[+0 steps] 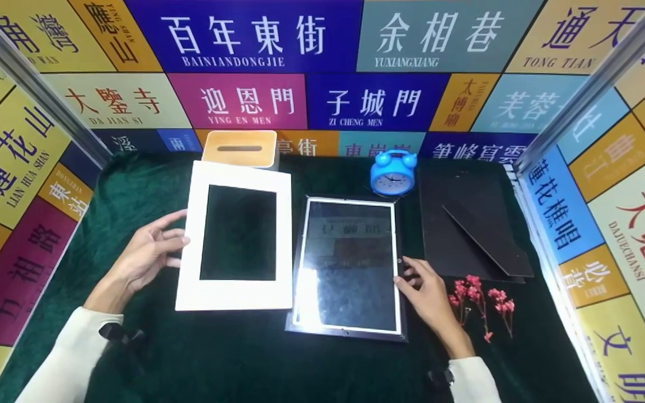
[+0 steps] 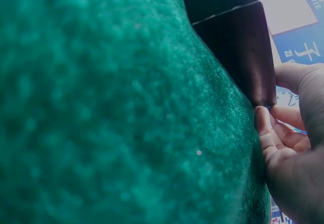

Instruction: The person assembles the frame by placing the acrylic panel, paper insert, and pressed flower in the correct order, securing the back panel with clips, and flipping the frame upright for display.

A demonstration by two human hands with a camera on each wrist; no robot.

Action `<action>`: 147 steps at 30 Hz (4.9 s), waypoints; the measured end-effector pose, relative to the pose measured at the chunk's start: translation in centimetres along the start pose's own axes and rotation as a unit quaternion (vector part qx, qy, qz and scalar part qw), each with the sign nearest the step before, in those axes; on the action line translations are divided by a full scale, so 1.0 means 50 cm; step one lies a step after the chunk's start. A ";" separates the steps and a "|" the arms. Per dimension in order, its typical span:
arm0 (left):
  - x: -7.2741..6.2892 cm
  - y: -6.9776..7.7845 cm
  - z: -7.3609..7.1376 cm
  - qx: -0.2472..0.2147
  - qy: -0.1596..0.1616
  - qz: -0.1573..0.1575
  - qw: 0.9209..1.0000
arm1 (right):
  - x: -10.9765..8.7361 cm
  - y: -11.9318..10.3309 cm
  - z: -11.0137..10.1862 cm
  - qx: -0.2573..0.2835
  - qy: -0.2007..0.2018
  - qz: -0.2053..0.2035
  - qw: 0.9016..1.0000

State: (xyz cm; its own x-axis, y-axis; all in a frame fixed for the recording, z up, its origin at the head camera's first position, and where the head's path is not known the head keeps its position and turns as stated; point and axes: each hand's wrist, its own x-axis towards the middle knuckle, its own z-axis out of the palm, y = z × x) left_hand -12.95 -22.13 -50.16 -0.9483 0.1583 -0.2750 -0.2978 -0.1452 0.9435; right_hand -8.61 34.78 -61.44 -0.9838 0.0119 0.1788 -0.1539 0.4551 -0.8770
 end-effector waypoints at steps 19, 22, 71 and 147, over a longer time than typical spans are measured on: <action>0.033 -0.102 0.101 -0.107 -0.070 -0.034 0.991 | -0.001 -0.003 0.000 -0.016 -0.001 0.010 1.000; 0.040 -0.115 0.120 -0.110 -0.080 -0.039 0.990 | -0.001 0.000 -0.002 -0.010 -0.002 0.010 1.000; 0.094 -0.220 0.367 -0.209 -0.102 -0.081 0.969 | -0.014 -0.019 0.009 0.112 0.064 -0.016 0.992; 0.135 -0.187 0.378 0.381 -0.029 0.143 0.913 | 0.035 -0.058 0.010 0.027 0.017 0.099 0.995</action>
State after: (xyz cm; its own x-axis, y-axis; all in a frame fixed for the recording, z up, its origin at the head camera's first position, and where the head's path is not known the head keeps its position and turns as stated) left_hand -14.48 -1.23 -57.34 -0.9611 0.2760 -0.0087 0.1447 0.5301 0.8355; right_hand -9.94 33.02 -58.78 -0.9919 0.1267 0.0133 0.0377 0.3914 -0.9194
